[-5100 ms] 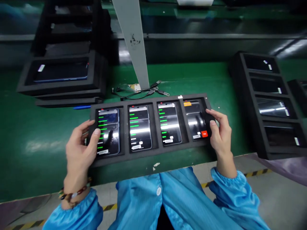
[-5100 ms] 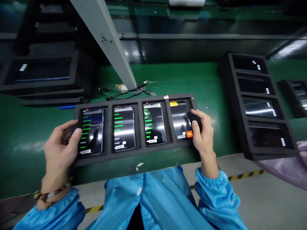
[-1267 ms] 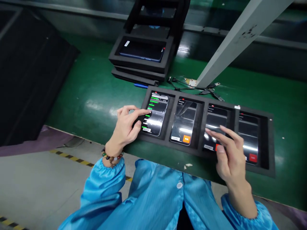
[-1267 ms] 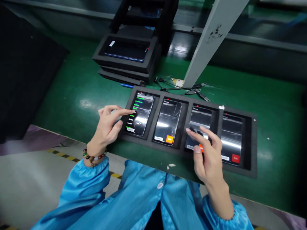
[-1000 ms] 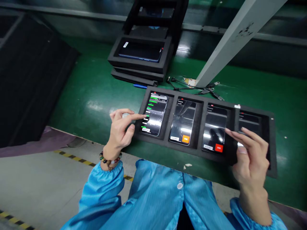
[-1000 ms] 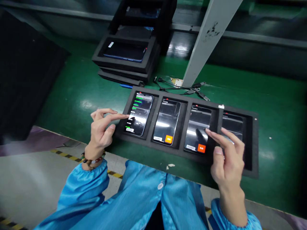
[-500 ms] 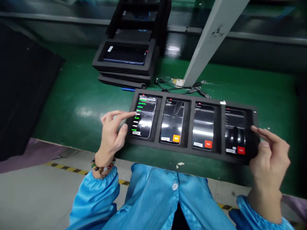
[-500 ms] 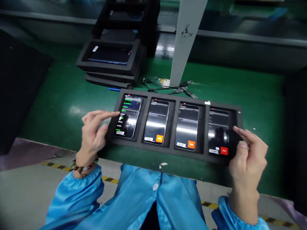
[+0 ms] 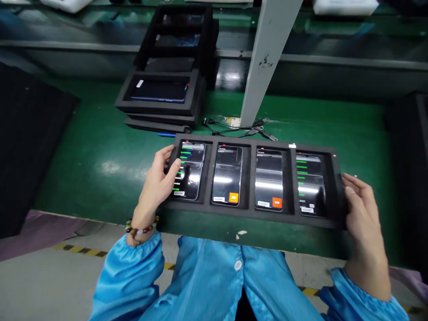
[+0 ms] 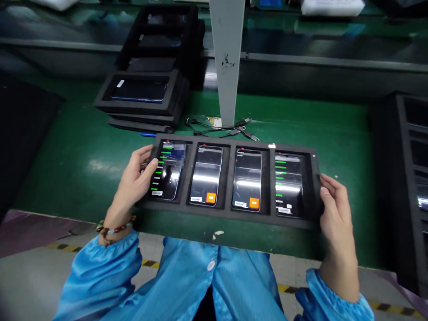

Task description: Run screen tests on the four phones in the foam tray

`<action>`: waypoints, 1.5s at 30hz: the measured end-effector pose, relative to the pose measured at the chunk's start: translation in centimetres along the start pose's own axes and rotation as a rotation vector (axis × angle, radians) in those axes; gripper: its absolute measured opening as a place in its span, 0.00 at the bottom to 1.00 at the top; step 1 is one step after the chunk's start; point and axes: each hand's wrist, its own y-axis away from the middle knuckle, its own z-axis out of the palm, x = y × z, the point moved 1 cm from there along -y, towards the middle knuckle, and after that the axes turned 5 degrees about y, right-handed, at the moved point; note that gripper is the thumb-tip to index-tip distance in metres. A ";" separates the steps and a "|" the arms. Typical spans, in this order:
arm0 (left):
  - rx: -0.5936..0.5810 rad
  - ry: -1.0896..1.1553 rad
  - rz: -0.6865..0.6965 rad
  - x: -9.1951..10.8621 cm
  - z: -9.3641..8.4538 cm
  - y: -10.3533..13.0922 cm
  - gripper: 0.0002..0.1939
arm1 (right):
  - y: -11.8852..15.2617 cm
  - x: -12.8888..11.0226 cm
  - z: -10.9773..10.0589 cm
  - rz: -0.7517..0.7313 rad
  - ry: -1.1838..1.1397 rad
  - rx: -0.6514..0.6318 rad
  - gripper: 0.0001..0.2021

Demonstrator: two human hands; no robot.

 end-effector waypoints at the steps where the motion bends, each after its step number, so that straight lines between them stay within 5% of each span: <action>1: -0.010 0.030 0.002 -0.3 -0.1 0.0 0.32 | -0.1 0.2 0.1 0.003 -0.006 0.010 0.25; 10: -0.082 0.012 0.056 -1.3 -0.8 0.4 0.42 | -0.2 1.8 0.6 0.020 -0.037 0.081 0.25; 26: 0.070 0.136 0.008 -2.0 -0.2 0.3 0.27 | -0.8 2.0 1.1 -0.011 -0.041 0.115 0.22; 30: 0.096 0.174 -0.005 -1.6 -0.1 0.3 0.27 | 0.7 0.1 0.9 -0.137 -0.016 0.146 0.21; 36: 0.123 0.127 0.003 -1.6 -0.3 0.3 0.28 | 3.8 -2.2 0.5 -0.583 0.168 0.108 0.16; 45: 0.128 0.094 0.021 -1.8 -0.1 0.2 0.26 | 4.8 -2.6 0.7 -0.614 0.290 0.046 0.17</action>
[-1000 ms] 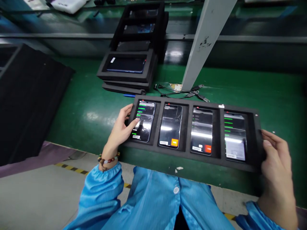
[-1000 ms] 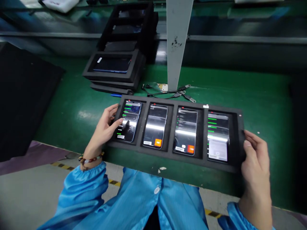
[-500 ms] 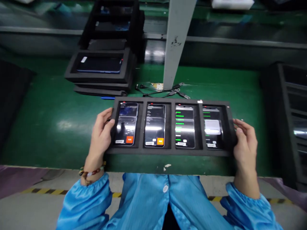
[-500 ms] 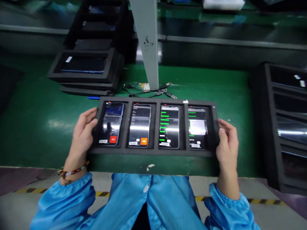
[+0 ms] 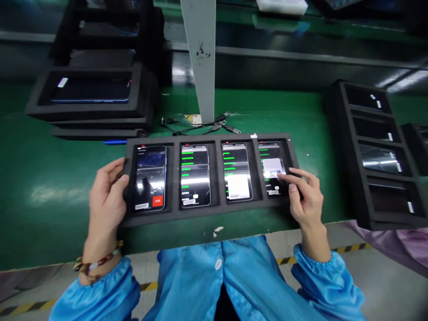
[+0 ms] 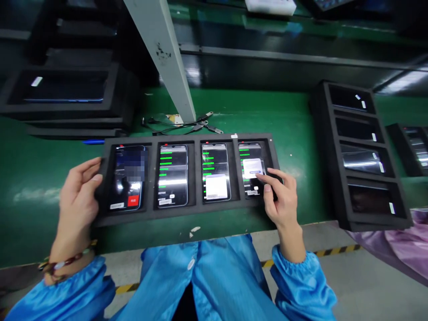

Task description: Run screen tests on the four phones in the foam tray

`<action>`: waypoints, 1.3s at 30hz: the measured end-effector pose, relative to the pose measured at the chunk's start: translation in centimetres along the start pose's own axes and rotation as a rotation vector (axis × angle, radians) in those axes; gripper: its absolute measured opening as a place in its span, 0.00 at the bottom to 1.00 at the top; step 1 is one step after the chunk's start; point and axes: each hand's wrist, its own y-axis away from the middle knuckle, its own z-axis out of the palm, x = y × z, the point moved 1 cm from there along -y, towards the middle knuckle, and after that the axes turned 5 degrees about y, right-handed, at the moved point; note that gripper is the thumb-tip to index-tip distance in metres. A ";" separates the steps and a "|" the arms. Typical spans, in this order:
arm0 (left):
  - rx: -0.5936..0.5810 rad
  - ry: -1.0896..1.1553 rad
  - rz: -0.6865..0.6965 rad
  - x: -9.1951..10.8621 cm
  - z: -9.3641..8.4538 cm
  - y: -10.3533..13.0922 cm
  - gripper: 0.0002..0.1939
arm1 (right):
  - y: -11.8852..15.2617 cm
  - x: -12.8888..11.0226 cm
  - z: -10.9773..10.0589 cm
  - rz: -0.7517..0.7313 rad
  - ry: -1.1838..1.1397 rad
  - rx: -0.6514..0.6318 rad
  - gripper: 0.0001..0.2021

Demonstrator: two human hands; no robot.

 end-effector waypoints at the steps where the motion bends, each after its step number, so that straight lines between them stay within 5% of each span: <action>1: 0.001 -0.001 0.011 0.1 0.0 0.1 0.25 | -0.2 -0.8 0.2 -0.009 -0.015 -0.018 0.17; 7: 0.027 -0.129 0.129 1.5 -0.1 1.0 0.21 | -1.5 -5.6 2.2 -0.144 -0.074 -0.161 0.21; 16: 0.002 -0.249 0.297 2.8 0.0 1.4 0.18 | -2.6 -7.8 3.2 -0.220 -0.090 -0.206 0.21; 26: -0.048 -0.282 0.386 3.1 -0.5 2.1 0.12 | -4.2 -15.1 6.8 -0.383 -0.232 -0.396 0.23; 39: -0.116 -0.279 0.445 3.2 -0.6 2.1 0.13 | -3.9 -12.6 4.9 -0.298 -0.183 -0.290 0.26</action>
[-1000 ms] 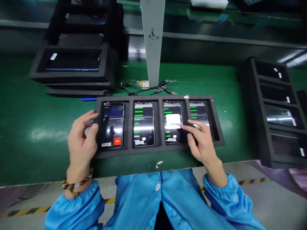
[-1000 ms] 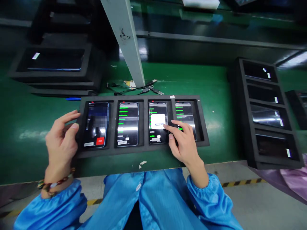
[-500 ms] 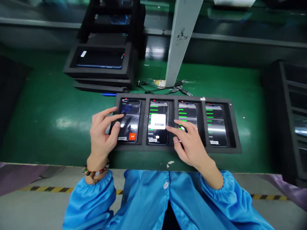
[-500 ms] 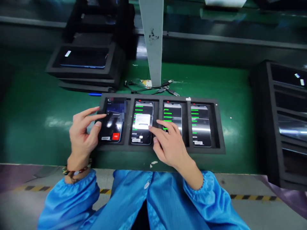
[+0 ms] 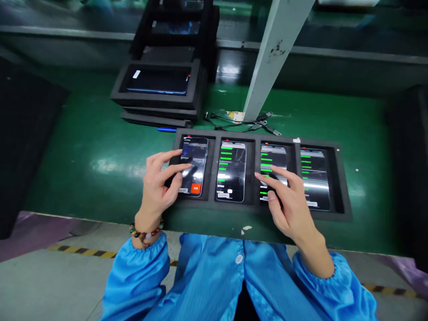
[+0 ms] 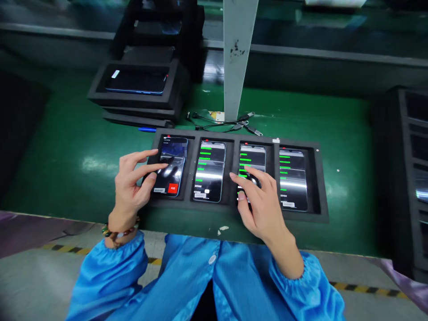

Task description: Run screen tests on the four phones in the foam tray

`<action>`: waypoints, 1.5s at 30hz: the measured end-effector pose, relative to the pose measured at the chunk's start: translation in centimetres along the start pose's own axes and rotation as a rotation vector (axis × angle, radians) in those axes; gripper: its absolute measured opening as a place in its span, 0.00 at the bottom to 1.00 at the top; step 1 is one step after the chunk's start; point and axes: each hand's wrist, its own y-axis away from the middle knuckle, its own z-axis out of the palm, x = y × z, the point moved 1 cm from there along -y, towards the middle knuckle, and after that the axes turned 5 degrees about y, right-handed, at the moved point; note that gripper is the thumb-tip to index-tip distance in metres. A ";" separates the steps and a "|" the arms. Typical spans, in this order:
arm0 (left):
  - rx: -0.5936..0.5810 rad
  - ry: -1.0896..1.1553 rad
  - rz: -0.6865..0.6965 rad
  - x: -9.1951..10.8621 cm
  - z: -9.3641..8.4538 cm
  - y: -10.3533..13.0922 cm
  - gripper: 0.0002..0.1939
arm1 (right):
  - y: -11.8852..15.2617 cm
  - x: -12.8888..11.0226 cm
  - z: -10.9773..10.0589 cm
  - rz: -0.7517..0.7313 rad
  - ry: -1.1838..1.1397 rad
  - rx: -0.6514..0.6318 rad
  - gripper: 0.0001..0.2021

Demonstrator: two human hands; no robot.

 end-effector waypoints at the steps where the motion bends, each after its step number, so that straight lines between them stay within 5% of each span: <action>1: -0.002 0.000 -0.010 0.0 0.0 0.0 0.13 | 0.1 0.1 0.0 0.001 0.001 0.002 0.26; 9: -0.014 -0.053 0.053 0.4 -0.1 0.3 0.14 | 4.1 4.1 -2.4 0.242 0.057 0.138 0.20; 14: -0.102 -0.056 0.176 3.1 1.0 0.6 0.24 | 8.5 7.1 -5.1 0.364 0.115 0.284 0.19; 17: -0.179 -0.012 0.174 4.6 2.4 0.3 0.24 | 9.7 8.0 -5.8 0.405 0.121 0.242 0.19; 22: -0.326 -0.073 0.177 5.5 4.9 -1.2 0.23 | 8.6 9.1 -5.7 0.437 0.129 0.112 0.21; 28: -0.330 -0.135 0.174 6.3 5.0 -2.5 0.24 | 7.4 9.6 -5.6 0.431 0.124 0.103 0.21; 31: -0.414 -0.132 0.187 8.7 6.1 -3.0 0.25 | 7.6 9.6 -5.6 0.434 0.117 0.107 0.21; 35: -0.561 -0.073 0.284 12.5 9.5 -4.1 0.25 | 7.8 9.6 -5.6 0.430 0.123 0.110 0.21; 39: -0.541 -0.135 0.300 14.0 12.2 -5.3 0.26 | 7.7 9.3 -5.6 0.419 0.115 0.107 0.21; 45: -0.520 -0.171 0.279 13.6 13.1 -6.0 0.26 | 8.7 9.1 -5.8 0.369 0.067 0.177 0.21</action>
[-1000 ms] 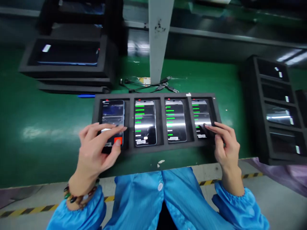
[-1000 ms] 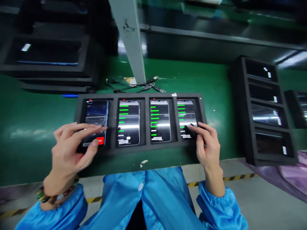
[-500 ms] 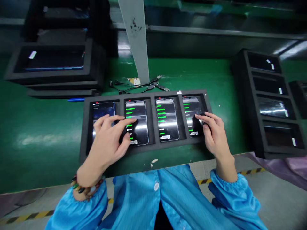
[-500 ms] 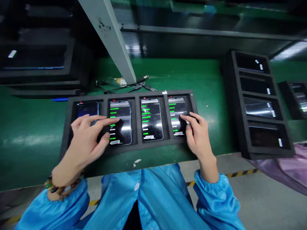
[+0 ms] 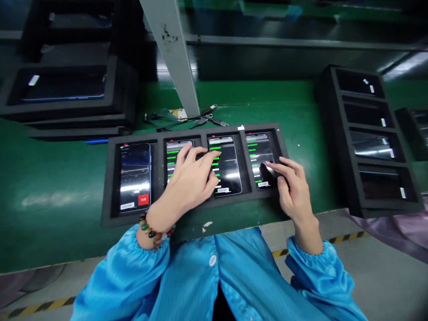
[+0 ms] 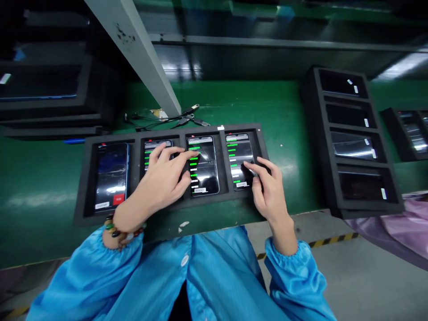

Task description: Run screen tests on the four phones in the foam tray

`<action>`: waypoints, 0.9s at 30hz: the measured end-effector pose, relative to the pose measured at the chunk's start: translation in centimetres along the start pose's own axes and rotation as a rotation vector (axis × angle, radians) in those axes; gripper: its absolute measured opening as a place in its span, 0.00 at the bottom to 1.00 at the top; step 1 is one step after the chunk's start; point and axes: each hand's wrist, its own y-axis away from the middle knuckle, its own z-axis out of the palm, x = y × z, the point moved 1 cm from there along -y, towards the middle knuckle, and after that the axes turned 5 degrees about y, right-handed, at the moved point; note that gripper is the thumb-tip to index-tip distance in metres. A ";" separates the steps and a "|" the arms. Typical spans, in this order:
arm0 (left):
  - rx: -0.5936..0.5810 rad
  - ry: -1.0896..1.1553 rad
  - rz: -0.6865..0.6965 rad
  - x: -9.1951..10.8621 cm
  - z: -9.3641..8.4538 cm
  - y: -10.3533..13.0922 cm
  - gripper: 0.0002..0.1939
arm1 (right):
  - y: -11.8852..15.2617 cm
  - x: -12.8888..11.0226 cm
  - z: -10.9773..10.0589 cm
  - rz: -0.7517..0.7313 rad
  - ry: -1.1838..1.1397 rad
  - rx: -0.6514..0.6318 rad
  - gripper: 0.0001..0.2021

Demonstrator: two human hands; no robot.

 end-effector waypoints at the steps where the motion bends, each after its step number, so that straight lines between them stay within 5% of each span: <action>1: 0.003 0.006 -0.002 0.0 -0.1 0.0 0.26 | 0.3 0.1 -0.1 -0.011 -0.006 0.005 0.21; 7: 0.159 0.099 -0.037 -0.5 -2.2 2.1 0.27 | 1.3 -0.4 0.2 -0.028 0.059 0.003 0.20; 14: 0.377 0.033 -0.200 -4.0 -5.4 8.6 0.22 | -0.2 -4.7 2.4 -0.278 0.009 -0.122 0.23; 20: 0.454 -0.004 -0.282 -6.9 -5.7 13.5 0.19 | -1.2 -7.5 4.0 -0.349 -0.038 -0.150 0.24; 27: 0.512 0.027 -0.332 -8.8 -5.3 16.0 0.19 | -2.8 -13.5 7.7 -0.499 -0.109 -0.289 0.23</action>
